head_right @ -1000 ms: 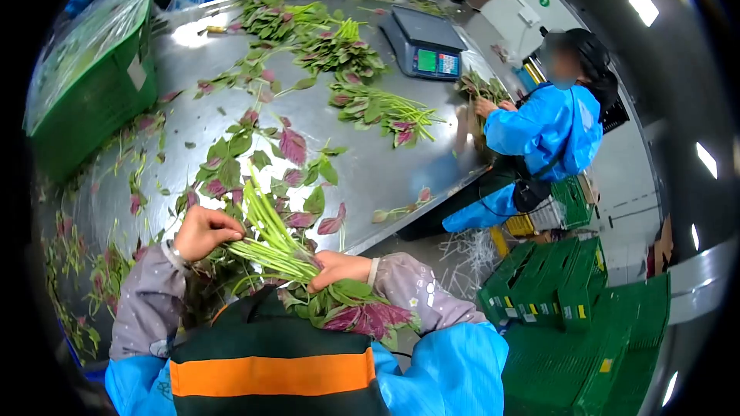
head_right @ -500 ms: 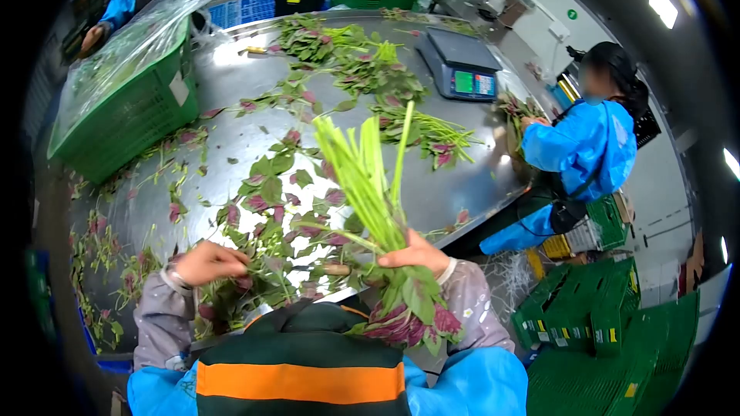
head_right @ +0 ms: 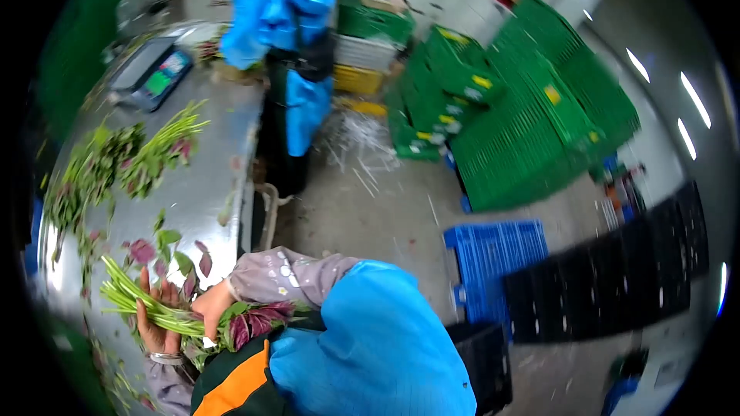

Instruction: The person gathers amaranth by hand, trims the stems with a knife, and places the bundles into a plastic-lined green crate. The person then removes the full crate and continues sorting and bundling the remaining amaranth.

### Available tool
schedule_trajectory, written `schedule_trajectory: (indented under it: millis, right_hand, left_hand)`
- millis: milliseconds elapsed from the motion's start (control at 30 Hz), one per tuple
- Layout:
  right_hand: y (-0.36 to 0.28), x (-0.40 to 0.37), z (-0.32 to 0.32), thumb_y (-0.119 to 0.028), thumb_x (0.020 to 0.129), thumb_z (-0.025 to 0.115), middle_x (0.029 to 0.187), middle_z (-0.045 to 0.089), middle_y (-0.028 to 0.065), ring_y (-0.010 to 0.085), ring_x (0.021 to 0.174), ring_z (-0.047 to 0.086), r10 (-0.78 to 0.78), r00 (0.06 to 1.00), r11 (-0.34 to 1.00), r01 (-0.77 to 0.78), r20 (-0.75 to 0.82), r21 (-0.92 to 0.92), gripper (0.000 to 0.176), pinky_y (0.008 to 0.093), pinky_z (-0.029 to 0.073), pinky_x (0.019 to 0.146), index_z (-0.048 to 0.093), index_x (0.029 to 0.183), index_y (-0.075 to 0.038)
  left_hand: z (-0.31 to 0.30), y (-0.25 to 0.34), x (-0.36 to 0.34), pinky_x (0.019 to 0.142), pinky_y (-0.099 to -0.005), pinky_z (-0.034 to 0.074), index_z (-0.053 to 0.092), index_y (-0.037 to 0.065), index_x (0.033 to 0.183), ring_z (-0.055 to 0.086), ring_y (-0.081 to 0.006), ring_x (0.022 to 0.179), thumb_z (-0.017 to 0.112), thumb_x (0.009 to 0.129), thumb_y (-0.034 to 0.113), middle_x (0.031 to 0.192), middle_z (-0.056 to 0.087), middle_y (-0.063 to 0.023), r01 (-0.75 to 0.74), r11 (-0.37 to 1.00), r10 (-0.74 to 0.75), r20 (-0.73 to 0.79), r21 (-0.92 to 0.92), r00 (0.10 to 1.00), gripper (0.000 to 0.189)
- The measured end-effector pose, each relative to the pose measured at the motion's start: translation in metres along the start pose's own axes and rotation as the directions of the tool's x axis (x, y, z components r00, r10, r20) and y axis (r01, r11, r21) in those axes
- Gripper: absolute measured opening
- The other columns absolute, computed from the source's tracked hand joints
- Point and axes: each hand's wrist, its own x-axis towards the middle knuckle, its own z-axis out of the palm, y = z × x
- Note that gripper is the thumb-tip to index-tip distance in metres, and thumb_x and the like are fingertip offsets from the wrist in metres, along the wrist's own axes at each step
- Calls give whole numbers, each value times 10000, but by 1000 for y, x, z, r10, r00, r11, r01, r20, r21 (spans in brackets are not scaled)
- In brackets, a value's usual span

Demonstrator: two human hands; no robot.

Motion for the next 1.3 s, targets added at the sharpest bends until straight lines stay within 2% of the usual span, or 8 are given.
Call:
schedule_trajectory:
  millis: [67, 200, 333, 433, 667, 733, 1067, 1300]
  right_hand:
    - [5, -10, 5, -248, 602, 770, 774, 639, 107, 168, 701, 586, 35, 991, 999, -31, -131, 28, 408, 313, 458, 637, 604, 848, 32]
    - [-5, -53, 5, -318, 586, 795, 976, 587, 157, 261, 866, 580, -302, 671, 908, -12, -677, -418, 720, 343, 453, 766, 438, 1130, -8]
    - [-19, -119, 9, -196, 702, 736, 950, 532, 93, 178, 844, 539, -338, 59, 910, 275, -939, -311, 548, 302, 449, 756, 424, 1121, -32]
    - [-27, -159, 37, -170, 770, 676, 889, 534, 52, 89, 785, 527, -229, 7, 904, 372, -973, -210, 424, 268, 455, 714, 432, 1093, -46]
    - [34, -101, 95, -311, 577, 767, 860, 617, 175, 359, 827, 597, 44, 392, 910, -396, -919, -125, 651, 434, 464, 681, 481, 1093, -36]
    - [55, -88, 93, -295, 584, 758, 814, 627, 171, 356, 817, 602, 289, 470, 905, -418, -834, 78, 505, 439, 470, 678, 574, 971, -29]
    - [55, -101, 82, -453, 585, 743, 822, 634, 144, 325, 812, 609, 218, 715, 909, -396, -664, -128, 527, 407, 469, 699, 610, 878, -36]
    - [61, -77, 97, -317, 729, 679, 817, 620, 170, 362, 802, 594, 36, 548, 938, -306, -836, -161, 344, 427, 469, 670, 569, 882, -30]
  left_hand:
    - [12, -1, 17, 443, -205, 276, 489, 53, 1077, 273, -46, 436, 445, 938, 225, 552, 277, 43, 30, 993, -30, -2, -114, 1000, 225]
    - [57, 17, 49, 348, -204, 208, 469, 56, 998, 269, -50, 363, 476, 925, 231, 491, 304, 47, -83, 886, 19, 142, 456, 990, 190]
    - [69, 15, 69, 479, -318, 411, 576, -13, 890, 485, -207, 465, 605, 732, 28, 595, 529, -66, -489, 137, -111, 504, 861, 856, 166]
    - [37, -20, 74, 561, -426, 454, 646, 40, 788, 561, -385, 629, 605, 534, 41, 662, 576, -208, -660, -492, -501, 435, 568, 748, 257]
    - [27, -87, 33, 554, -460, 455, 653, 73, 666, 571, -375, 585, 670, 601, 178, 603, 578, -181, -625, -293, -562, 398, 724, 725, 124]
    - [16, -90, 28, 538, -447, 452, 638, 70, 645, 571, -361, 571, 673, 571, 124, 574, 569, -159, -672, -388, -567, 412, 630, 713, 98]
    - [7, -97, 19, 551, -441, 467, 630, 85, 657, 594, -349, 596, 653, 568, 124, 594, 587, -147, -695, -401, -660, 338, 597, 671, 100]
    - [32, -71, 21, 546, -417, 486, 645, 146, 711, 615, -293, 586, 649, 579, 237, 594, 599, -106, -654, -469, -671, 242, 594, 701, 160]
